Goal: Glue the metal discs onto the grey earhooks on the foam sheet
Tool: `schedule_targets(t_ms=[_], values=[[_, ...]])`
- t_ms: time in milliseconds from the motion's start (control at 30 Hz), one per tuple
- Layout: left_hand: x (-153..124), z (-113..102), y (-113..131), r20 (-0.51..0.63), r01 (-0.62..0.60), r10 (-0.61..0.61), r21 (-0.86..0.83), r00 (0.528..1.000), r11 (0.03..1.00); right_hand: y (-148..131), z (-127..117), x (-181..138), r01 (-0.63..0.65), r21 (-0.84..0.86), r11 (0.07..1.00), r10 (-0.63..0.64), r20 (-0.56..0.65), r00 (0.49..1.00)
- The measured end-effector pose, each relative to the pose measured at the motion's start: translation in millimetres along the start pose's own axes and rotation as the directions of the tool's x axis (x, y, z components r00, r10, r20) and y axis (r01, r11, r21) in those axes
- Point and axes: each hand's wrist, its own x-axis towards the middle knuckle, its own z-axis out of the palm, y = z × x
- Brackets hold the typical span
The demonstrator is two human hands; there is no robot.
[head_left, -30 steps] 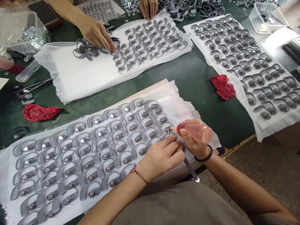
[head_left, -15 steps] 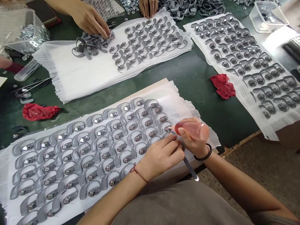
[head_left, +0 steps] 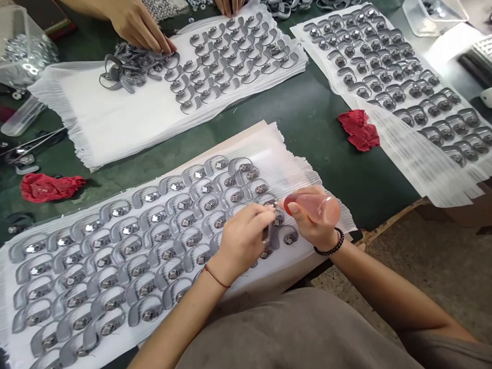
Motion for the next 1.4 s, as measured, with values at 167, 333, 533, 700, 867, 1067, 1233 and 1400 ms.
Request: schedule_targets(t_ms=[167,333,533,700,867,1067,1233,1400], values=[[0.0,1.9,-3.9,-0.079,0.148,-0.157,-0.108,0.984,0.983,-0.9,-0.4,0.7,0.013,-0.028,1.000,-0.013,-0.021,1.000],[-1.3,3.1,-4.2,-0.071,0.188,-0.199,-0.139,0.977,0.972,-0.6,-0.4,0.1,-0.001,0.014,1.000,0.002,-0.010,1.000],[-1.2,3.8,-5.5,-0.071,0.252,-0.266,-0.164,0.961,0.954,1.3,-1.1,-1.2,-0.007,0.037,0.999,0.007,-0.005,1.000],[1.0,3.4,-7.0,-0.073,0.291,-0.305,-0.160,0.949,0.943,-0.2,-2.0,0.2,-0.003,0.032,0.999,0.003,-0.002,1.000],[1.2,3.9,-7.3,-0.073,0.293,-0.306,-0.147,0.949,0.945,-0.8,-1.3,0.1,0.023,0.030,0.999,-0.023,-0.004,1.000],[1.1,4.8,-7.2,-0.080,0.297,-0.310,-0.144,0.947,0.944,0.4,-0.7,-0.3,0.025,0.029,0.999,-0.025,-0.007,1.000],[2.4,5.8,-8.9,-0.069,0.328,-0.346,-0.187,0.936,0.926,-0.7,-1.6,0.9,0.023,0.020,1.000,-0.023,-0.010,1.000],[6.8,4.6,-8.1,-0.047,0.385,-0.405,-0.229,0.913,0.894,-0.4,-2.8,-0.8,0.021,0.049,0.999,-0.023,0.042,0.999]])
